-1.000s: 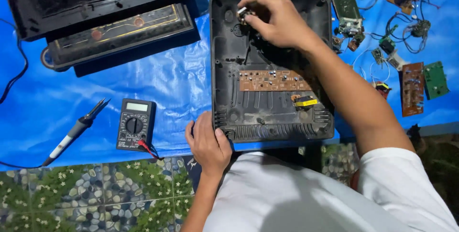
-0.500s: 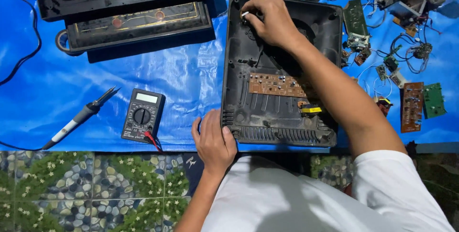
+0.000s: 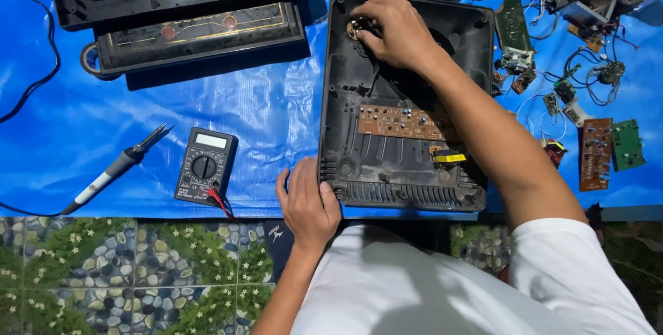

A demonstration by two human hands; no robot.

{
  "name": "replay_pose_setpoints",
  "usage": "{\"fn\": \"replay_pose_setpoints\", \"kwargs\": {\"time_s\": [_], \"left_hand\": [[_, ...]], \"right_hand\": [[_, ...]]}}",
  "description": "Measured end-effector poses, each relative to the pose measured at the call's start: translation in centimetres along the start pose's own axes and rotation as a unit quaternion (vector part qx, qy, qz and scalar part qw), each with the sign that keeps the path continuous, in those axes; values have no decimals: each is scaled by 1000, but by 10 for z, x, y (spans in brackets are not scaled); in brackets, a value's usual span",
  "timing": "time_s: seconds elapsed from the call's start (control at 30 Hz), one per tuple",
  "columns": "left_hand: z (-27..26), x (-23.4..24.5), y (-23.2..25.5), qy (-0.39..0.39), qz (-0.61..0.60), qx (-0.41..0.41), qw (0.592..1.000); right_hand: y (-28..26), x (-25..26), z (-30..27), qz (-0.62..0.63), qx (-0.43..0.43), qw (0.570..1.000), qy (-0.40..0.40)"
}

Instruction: Cleaning the internal casing of an induction cooker with a brush and arranging electronic circuit boards inside.

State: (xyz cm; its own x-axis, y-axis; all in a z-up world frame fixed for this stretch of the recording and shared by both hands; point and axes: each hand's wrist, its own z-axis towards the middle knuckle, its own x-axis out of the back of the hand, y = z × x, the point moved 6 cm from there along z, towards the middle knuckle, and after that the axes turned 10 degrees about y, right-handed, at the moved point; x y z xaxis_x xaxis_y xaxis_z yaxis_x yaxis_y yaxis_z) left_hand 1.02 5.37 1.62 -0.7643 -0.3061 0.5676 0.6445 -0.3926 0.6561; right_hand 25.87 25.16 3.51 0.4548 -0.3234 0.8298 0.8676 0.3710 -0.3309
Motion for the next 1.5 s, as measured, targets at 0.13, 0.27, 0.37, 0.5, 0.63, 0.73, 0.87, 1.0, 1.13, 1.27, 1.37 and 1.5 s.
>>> {"fn": "replay_pose_setpoints", "kwargs": {"time_s": [0.13,0.27,0.37,0.5,0.63,0.73,0.87,1.0,1.13,1.27,1.37,1.5], "left_hand": [[1,1,1,4,2,-2,1000],[1,1,1,2,3,-2,1000],[1,1,1,1,3,-2,1000],[0,1,1,5,3,-3,1000],[0,1,1,8,9,-5,1000],[0,1,2,9,6,-12,1000],[-1,1,1,9,6,-13,1000],[0,2,2,7,3,-12,1000],[1,3,4,5,-2,-18,1000],[3,2,6,-7,-4,-11,1000],[1,3,7,-8,2,-14,1000],[0,1,4,-8,14,-20,1000]], "right_hand": [[-2,2,5,40,-8,999,20],[-1,-1,5,45,-9,999,27],[2,-6,5,33,-16,999,23],[3,-8,6,27,-22,999,21],[5,-7,6,49,5,998,30],[8,-9,4,41,-4,999,27],[9,-9,3,44,6,998,41],[11,-11,2,41,-11,999,26],[12,-1,1,32,-11,999,34],[9,57,-8,57,18,994,93],[20,109,-34,28,-25,993,109],[95,158,-108,-36,-111,984,134]]}}
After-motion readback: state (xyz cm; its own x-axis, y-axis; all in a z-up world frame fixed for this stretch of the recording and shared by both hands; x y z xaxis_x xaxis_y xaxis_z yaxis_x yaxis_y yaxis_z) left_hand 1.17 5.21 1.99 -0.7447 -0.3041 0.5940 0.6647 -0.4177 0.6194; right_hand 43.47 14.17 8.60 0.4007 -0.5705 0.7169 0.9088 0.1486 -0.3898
